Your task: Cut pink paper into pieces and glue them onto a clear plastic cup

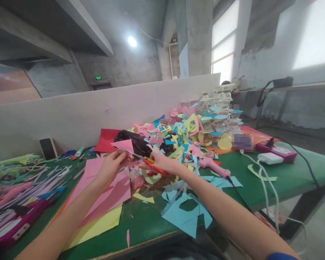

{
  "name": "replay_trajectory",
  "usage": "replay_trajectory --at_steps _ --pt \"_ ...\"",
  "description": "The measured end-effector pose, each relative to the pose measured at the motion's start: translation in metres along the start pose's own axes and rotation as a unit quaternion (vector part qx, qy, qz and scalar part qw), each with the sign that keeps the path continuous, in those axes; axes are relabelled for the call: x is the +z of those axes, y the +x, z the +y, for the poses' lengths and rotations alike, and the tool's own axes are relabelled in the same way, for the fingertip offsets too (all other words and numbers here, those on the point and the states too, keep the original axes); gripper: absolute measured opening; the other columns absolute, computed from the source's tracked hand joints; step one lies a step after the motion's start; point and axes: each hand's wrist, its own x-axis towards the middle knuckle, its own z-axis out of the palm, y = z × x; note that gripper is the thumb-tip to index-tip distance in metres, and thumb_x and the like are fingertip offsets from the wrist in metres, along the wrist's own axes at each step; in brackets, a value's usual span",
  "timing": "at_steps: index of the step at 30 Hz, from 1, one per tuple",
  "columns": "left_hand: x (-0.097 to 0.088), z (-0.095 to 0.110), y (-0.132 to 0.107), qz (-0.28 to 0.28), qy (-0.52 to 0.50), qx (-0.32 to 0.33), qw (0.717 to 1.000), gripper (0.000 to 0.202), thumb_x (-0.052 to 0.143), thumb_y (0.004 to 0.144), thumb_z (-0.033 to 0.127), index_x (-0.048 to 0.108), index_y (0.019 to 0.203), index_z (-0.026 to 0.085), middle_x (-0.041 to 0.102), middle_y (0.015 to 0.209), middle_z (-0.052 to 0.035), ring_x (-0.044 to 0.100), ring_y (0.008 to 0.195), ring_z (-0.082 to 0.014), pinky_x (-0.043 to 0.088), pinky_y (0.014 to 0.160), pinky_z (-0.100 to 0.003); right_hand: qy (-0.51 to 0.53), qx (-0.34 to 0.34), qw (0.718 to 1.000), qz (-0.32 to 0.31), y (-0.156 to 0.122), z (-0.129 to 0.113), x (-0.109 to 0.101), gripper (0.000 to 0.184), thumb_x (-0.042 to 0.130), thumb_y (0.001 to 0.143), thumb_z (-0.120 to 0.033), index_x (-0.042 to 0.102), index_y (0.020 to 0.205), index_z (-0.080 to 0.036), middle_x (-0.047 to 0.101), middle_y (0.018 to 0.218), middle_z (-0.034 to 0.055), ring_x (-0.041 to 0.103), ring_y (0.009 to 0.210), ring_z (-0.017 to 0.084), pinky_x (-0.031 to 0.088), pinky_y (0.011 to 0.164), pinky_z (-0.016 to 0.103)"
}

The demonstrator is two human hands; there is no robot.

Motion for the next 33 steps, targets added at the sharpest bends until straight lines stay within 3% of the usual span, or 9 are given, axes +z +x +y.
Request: replay_trajectory --at_steps 11,18,23,27,33 --pt "0.001 -0.002 -0.002 -0.016 0.001 -0.006 1.000 0.033 0.077 0.064 0.041 0.064 0.075 0.013 0.065 0.069 -0.0023 0.063 0.068 -0.0136 0.051 0.074 -0.027 -0.041 0.004 0.999 0.032 0.003 -0.005 0.003 0.052 0.061 0.072 -0.070 0.045 0.077 -0.020 0.053 0.071 -0.0023 0.054 0.066 0.014 0.043 0.059 0.024" --pt "0.002 -0.001 -0.001 -0.012 0.011 -0.015 1.000 0.035 0.076 0.065 0.043 0.064 0.077 0.012 0.068 0.072 -0.0045 0.065 0.072 -0.0155 0.052 0.079 -0.029 -0.010 0.013 0.999 0.029 0.004 -0.006 0.003 0.053 0.064 0.069 -0.069 0.049 0.077 -0.019 0.053 0.071 -0.0019 0.055 0.063 0.014 0.045 0.054 0.023" --pt "0.003 0.003 -0.002 0.013 -0.002 -0.008 1.000 0.040 0.077 0.063 0.047 0.063 0.077 0.013 0.067 0.071 -0.0030 0.064 0.069 -0.0150 0.052 0.075 -0.029 0.025 -0.013 0.999 0.023 0.008 0.003 0.004 0.053 0.065 0.069 -0.069 0.047 0.076 -0.020 0.055 0.071 -0.0019 0.058 0.063 0.014 0.047 0.054 0.023" --pt "0.000 0.001 0.001 0.001 0.015 -0.002 1.000 0.038 0.077 0.063 0.046 0.063 0.075 0.012 0.068 0.072 -0.0038 0.064 0.071 -0.0150 0.052 0.076 -0.028 0.032 0.007 0.999 0.001 0.005 0.004 0.003 0.054 0.066 0.068 -0.069 0.042 0.077 -0.021 0.057 0.073 -0.0019 0.060 0.061 0.015 0.048 0.053 0.025" --pt "0.000 -0.002 0.000 -0.022 0.050 0.010 0.998 0.038 0.075 0.066 0.043 0.068 0.087 0.013 0.071 0.080 -0.0062 0.065 0.075 -0.0166 0.052 0.077 -0.029 0.024 0.006 1.000 -0.017 0.001 0.001 0.002 0.054 0.066 0.070 -0.067 0.038 0.085 -0.023 0.059 0.075 -0.0018 0.059 0.064 0.015 0.048 0.056 0.025"
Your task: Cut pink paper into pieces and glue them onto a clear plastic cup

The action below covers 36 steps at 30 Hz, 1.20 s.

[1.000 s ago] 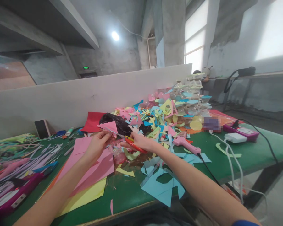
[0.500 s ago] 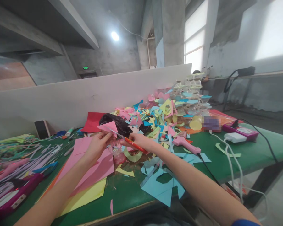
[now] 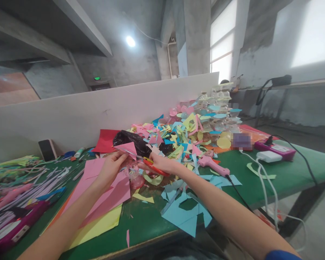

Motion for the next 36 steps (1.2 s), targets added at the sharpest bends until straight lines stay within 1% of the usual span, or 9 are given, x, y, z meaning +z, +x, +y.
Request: replay_trajectory --at_steps 5,10,14,19,22,27,32,36 --pt "0.001 0.002 -0.002 0.007 0.009 0.007 1.000 0.035 0.073 0.068 0.044 0.068 0.083 0.013 0.070 0.077 -0.0059 0.064 0.072 -0.0165 0.052 0.077 -0.029 -0.042 -0.011 0.999 0.026 0.004 0.002 0.001 0.052 0.061 0.073 -0.069 0.041 0.081 -0.022 0.055 0.072 -0.0022 0.058 0.065 0.015 0.047 0.055 0.025" --pt "0.000 0.001 -0.002 0.006 0.013 0.010 1.000 0.036 0.073 0.068 0.046 0.067 0.080 0.012 0.070 0.074 -0.0064 0.064 0.070 -0.0161 0.052 0.074 -0.029 -0.011 -0.014 0.999 0.034 0.006 0.004 0.001 0.053 0.064 0.070 -0.069 0.043 0.079 -0.021 0.056 0.075 -0.0017 0.061 0.064 0.016 0.048 0.052 0.025" --pt "0.001 0.003 -0.003 0.011 0.021 0.007 1.000 0.039 0.073 0.067 0.048 0.068 0.079 0.012 0.070 0.074 -0.0075 0.064 0.070 -0.0171 0.052 0.074 -0.030 -0.002 -0.011 1.000 0.028 0.005 0.005 0.001 0.053 0.065 0.070 -0.068 0.041 0.079 -0.022 0.056 0.074 -0.0028 0.060 0.061 0.015 0.049 0.052 0.025" --pt "0.003 0.004 -0.005 0.008 0.022 0.008 1.000 0.037 0.074 0.066 0.046 0.068 0.080 0.013 0.071 0.077 -0.0075 0.065 0.072 -0.0183 0.052 0.076 -0.031 0.007 -0.026 1.000 0.014 0.002 0.005 0.002 0.055 0.067 0.070 -0.066 0.037 0.087 -0.023 0.059 0.075 -0.0033 0.058 0.062 0.014 0.049 0.056 0.025" --pt "0.004 0.005 -0.005 0.007 0.026 0.010 1.000 0.036 0.075 0.064 0.045 0.068 0.080 0.013 0.071 0.076 -0.0071 0.065 0.072 -0.0190 0.052 0.075 -0.031 0.009 -0.022 1.000 0.005 0.001 0.002 0.002 0.056 0.066 0.070 -0.067 0.036 0.088 -0.024 0.058 0.074 -0.0035 0.058 0.063 0.014 0.048 0.057 0.026" --pt "0.006 0.007 -0.007 0.005 0.041 0.015 0.999 0.036 0.073 0.065 0.046 0.068 0.081 0.014 0.073 0.079 -0.0074 0.066 0.073 -0.0196 0.052 0.075 -0.031 -0.025 -0.005 1.000 0.019 0.003 0.000 0.001 0.055 0.063 0.070 -0.070 0.038 0.082 -0.023 0.058 0.072 -0.0026 0.060 0.066 0.016 0.047 0.056 0.025" --pt "0.007 0.010 -0.009 0.014 0.067 0.019 0.997 0.032 0.070 0.068 0.043 0.069 0.081 0.014 0.073 0.079 -0.0073 0.067 0.076 -0.0210 0.052 0.075 -0.031 -0.039 -0.013 0.998 0.043 0.006 0.003 0.001 0.056 0.063 0.069 -0.072 0.041 0.080 -0.022 0.058 0.073 -0.0018 0.060 0.066 0.016 0.046 0.055 0.024" --pt "0.007 0.013 -0.009 0.014 0.075 0.026 0.997 0.032 0.070 0.068 0.043 0.069 0.083 0.015 0.073 0.081 -0.0076 0.068 0.079 -0.0221 0.052 0.077 -0.032 -0.018 -0.011 0.999 0.040 0.008 0.004 0.001 0.055 0.066 0.067 -0.070 0.044 0.082 -0.022 0.059 0.073 -0.0013 0.061 0.067 0.017 0.047 0.056 0.024"
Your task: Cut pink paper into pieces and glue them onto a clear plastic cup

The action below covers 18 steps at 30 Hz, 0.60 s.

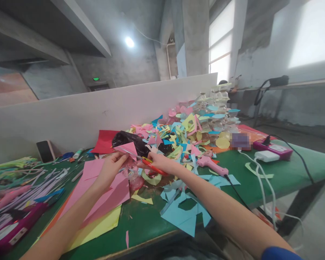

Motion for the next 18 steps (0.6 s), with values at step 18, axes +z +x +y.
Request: replay_trajectory --at_steps 18 --pt "-0.0039 -0.0064 0.0044 0.018 -0.034 -0.008 0.999 0.037 0.073 0.065 0.050 0.066 0.075 0.015 0.072 0.076 -0.0078 0.067 0.074 -0.0210 0.052 0.077 -0.032 0.015 0.015 1.000 -0.010 -0.0012 -0.0017 -0.0006 0.058 0.068 0.064 -0.070 0.037 0.074 -0.022 0.057 0.067 -0.0034 0.063 0.062 0.017 0.047 0.049 0.023"
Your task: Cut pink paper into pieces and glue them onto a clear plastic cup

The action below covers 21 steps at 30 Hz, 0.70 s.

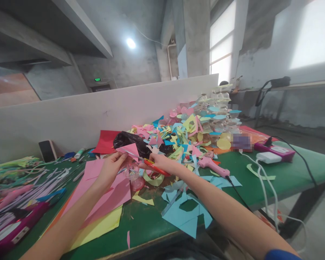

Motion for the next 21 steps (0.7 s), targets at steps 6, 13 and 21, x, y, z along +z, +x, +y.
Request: replay_trajectory --at_steps 6,13,21 --pt "0.0006 0.0006 -0.0015 -0.009 -0.010 -0.006 1.000 0.037 0.073 0.066 0.049 0.067 0.078 0.014 0.072 0.078 -0.0081 0.067 0.074 -0.0202 0.052 0.077 -0.031 0.003 0.005 1.000 -0.016 -0.0061 -0.0055 -0.0003 0.057 0.067 0.066 -0.070 0.036 0.080 -0.023 0.061 0.070 -0.0027 0.060 0.062 0.016 0.045 0.052 0.025" --pt "0.0020 -0.0028 -0.0014 -0.021 -0.004 -0.007 1.000 0.042 0.073 0.065 0.053 0.067 0.077 0.013 0.071 0.074 -0.0082 0.066 0.073 -0.0213 0.053 0.075 -0.032 -0.060 -0.006 0.998 -0.004 -0.0064 -0.0048 -0.0006 0.054 0.060 0.071 -0.072 0.039 0.079 -0.023 0.058 0.068 -0.0036 0.059 0.066 0.016 0.043 0.056 0.025" --pt "0.0002 -0.0085 -0.0004 -0.028 -0.006 -0.015 0.999 0.038 0.072 0.068 0.051 0.068 0.077 0.014 0.071 0.076 -0.0079 0.067 0.075 -0.0212 0.052 0.076 -0.032 0.003 0.009 1.000 -0.011 -0.0008 0.0009 -0.0002 0.056 0.066 0.066 -0.070 0.037 0.075 -0.023 0.056 0.069 -0.0030 0.062 0.062 0.017 0.049 0.052 0.026"
